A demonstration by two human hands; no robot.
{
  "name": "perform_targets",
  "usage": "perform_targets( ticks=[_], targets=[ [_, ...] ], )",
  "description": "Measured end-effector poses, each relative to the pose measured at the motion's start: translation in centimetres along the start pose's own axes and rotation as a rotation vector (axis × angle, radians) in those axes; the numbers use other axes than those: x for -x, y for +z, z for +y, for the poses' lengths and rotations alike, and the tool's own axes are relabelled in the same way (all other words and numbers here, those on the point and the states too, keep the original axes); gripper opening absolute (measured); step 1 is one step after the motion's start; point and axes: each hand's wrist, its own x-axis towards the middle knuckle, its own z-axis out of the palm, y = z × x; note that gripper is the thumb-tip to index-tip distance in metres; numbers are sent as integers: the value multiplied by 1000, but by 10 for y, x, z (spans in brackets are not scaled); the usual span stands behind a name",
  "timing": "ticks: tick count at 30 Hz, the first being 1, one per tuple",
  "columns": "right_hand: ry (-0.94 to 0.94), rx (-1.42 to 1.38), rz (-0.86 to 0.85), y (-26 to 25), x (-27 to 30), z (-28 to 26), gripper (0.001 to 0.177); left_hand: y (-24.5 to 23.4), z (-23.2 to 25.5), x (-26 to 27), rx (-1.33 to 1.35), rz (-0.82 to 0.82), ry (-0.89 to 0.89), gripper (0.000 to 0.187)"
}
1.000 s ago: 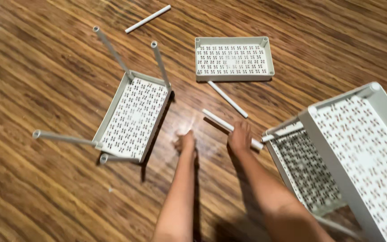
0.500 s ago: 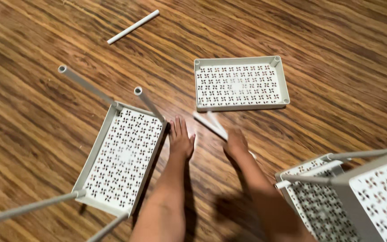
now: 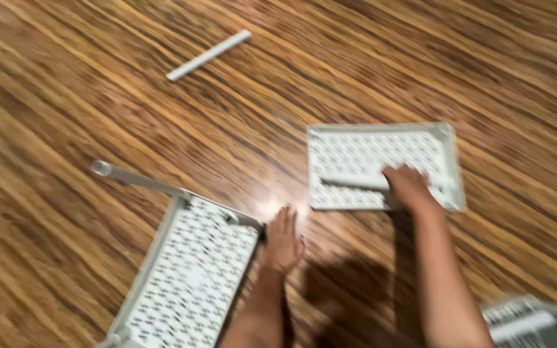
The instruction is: The person disassembles a white plastic three-tier rolling cart by removing the vertical support poles and separating the trays. They place the poles into one of the trays and handle the wheels and trays on the floor.
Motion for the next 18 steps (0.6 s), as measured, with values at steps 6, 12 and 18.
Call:
perform_targets(
  ticks=[6, 12, 18],
  targets=[
    [-218, -365, 75, 1, -70, -74, 38, -7, 1, -4, 143, 171, -92, 78],
    [-685, -533, 405, -3, -197, -297, 52, -12, -3, -3, 207, 154, -95, 81],
    [-720, -114, 440, -61, -281, -379, 73, 38, -19, -15, 203, 385, -44, 76]
  ],
)
